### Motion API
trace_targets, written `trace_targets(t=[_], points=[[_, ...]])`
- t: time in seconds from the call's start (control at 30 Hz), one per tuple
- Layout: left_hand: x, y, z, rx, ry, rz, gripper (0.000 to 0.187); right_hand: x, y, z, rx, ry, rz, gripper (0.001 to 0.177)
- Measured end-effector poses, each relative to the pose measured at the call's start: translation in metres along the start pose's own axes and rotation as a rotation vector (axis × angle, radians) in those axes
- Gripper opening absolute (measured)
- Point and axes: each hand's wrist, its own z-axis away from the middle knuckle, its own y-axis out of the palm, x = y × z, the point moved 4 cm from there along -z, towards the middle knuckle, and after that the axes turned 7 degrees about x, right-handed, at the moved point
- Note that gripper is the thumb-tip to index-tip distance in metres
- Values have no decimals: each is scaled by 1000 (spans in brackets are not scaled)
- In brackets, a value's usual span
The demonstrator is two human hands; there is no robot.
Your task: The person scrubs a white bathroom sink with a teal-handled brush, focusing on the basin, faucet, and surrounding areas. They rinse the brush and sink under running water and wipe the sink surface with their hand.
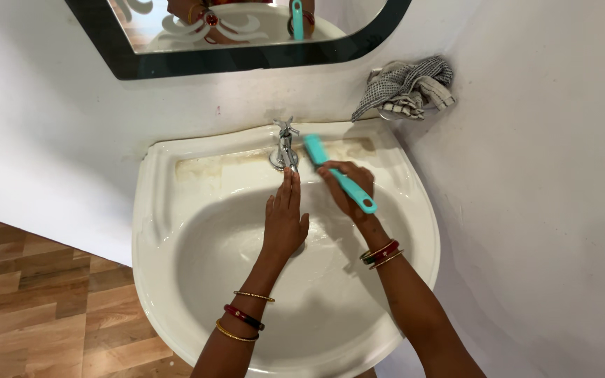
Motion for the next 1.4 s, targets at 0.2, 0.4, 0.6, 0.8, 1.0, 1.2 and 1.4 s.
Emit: trace_targets(t=[0.2,0.4,0.6,0.8,1.0,1.2,1.4], points=[[0,-4,2,0,-9,-8,103,-32,-44,-7,-71,106,161,13],[-1,-2,-1,13,-13,8,105,-29,22,1,86,148,41,43],[0,-4,1,22,-19,-22,104,-60,-12,-5,61,49,336,8],[1,-1,0,6,-7,-28,104,-40,13,9,-63,-34,-162,8],[4,1,-1,10,-5,-42,104,-37,14,-2,-21,-213,-446,9],[1,0,0,9,0,-20,104,-52,1,7,-91,188,-238,11],[1,-1,1,14,-18,-19,104,-37,16,7,32,64,-217,15]])
